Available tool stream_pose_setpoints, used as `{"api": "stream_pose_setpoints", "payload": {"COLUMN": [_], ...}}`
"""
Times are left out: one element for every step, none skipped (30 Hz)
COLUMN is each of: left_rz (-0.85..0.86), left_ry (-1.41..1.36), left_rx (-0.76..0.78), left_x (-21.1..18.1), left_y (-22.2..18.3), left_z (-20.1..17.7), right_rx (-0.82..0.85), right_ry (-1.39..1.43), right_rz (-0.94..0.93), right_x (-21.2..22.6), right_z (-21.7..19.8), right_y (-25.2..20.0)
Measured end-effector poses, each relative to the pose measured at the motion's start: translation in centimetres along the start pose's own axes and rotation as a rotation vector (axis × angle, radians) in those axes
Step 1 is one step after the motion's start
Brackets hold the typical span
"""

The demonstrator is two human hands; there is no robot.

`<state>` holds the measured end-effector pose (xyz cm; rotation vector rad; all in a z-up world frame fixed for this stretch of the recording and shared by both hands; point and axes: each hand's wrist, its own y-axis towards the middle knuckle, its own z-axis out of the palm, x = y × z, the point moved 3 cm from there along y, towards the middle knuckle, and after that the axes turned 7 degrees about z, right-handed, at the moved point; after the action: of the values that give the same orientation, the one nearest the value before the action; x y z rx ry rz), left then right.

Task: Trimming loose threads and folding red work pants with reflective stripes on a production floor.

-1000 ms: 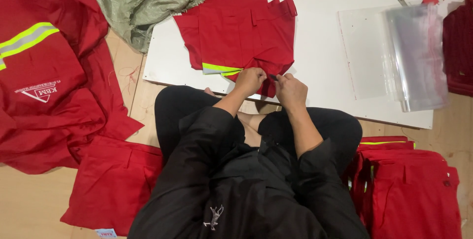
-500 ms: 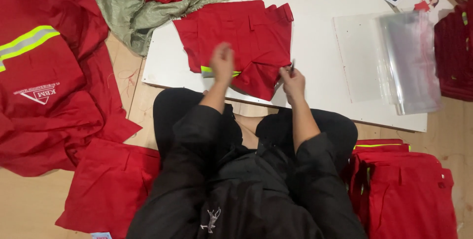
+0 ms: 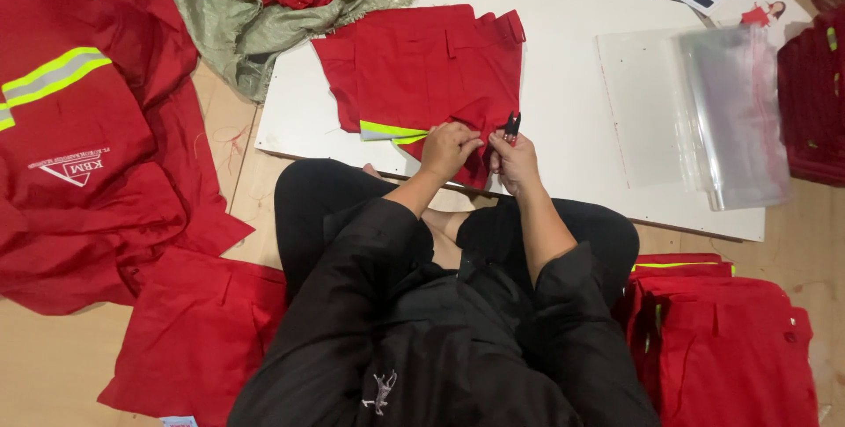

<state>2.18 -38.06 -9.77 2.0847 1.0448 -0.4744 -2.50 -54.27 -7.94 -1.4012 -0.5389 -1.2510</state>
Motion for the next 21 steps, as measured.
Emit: {"api": "stream_pose_setpoints", "payload": {"left_rz": [0.0, 0.014, 0.026, 0.025, -0.022, -0.07, -0.07, -0.085, -0.098, -0.099, -0.109, -0.119, -0.118, -0.136, -0.157, -0.157, -0.177, -0.197, -0.196, -0.233, -0.271], "left_ry": [-0.002, 0.008, 0.018, 0.017, -0.05, -0.118, -0.118, -0.21, -0.301, -0.3, -0.327, -0.353, -0.353, -0.361, -0.369, -0.368, -0.371, -0.375, -0.376, -0.39, -0.403], "left_rx": [0.001, -0.011, -0.025, -0.026, -0.018, -0.011, -0.01, -0.009, -0.006, -0.004, -0.01, -0.015, -0.015, -0.01, -0.006, -0.008, 0.005, 0.017, 0.019, 0.034, 0.046], "left_x": [0.0, 0.1, 0.1, 0.5, 1.1, 1.7, 1.3, 1.0, 0.6, 0.7, 0.9, 1.0, 1.1, 1.3, 1.6, 1.4, 1.2, 1.0, 0.7, 0.5, 0.3], "left_y": [0.1, 0.2, 0.2, 0.3, 0.3, 0.3, 0.3, 0.3, 0.3, 0.0, -0.1, -0.2, -0.2, -0.3, -0.4, -0.3, -0.3, -0.3, -0.2, -0.2, -0.2], "left_z": [0.0, 0.0, 0.0, 0.4, 0.8, 1.2, 0.6, 0.2, -0.3, -0.3, -0.3, -0.3, -0.2, -0.1, 0.1, -0.2, -0.3, -0.4, -0.6, -0.7, -0.9], "right_rx": [-0.002, -0.008, -0.011, -0.011, -0.007, -0.004, -0.004, -0.004, -0.006, -0.006, -0.118, -0.228, -0.229, -0.243, -0.251, -0.25, -0.267, -0.283, -0.284, -0.358, -0.429], "right_ry": [-0.001, 0.006, 0.011, 0.009, 0.027, 0.045, 0.045, 0.051, 0.06, 0.061, -0.307, -0.677, -0.677, -0.944, -1.212, -1.211, -1.319, -1.426, -1.425, -1.468, -1.505], "right_rz": [0.0, -0.003, -0.006, -0.006, -0.004, -0.001, 0.0, -0.005, -0.01, -0.008, -0.19, -0.37, -0.371, -0.44, -0.508, -0.509, -0.565, -0.621, -0.619, -0.791, -0.966], "right_x": [0.0, -0.1, -0.1, -0.1, -0.2, -0.2, 0.0, 0.2, 0.4, -0.1, 0.2, 0.4, 1.6, 2.9, 4.1, 4.5, 4.9, 5.4, 5.4, 5.6, 5.9], "right_z": [-0.1, -0.2, -0.2, -0.2, 0.0, 0.1, 0.2, 0.2, 0.3, -0.4, -1.1, -1.6, -1.2, -0.5, 0.3, 0.5, 0.7, 0.9, 0.6, 0.5, 0.3], "right_y": [0.1, 0.2, 0.3, 0.1, 0.0, 0.0, -0.1, -0.2, -0.3, 0.0, 0.4, 0.7, -0.7, -2.1, -3.5, -4.0, -4.7, -5.4, -5.3, -5.6, -5.9]}}
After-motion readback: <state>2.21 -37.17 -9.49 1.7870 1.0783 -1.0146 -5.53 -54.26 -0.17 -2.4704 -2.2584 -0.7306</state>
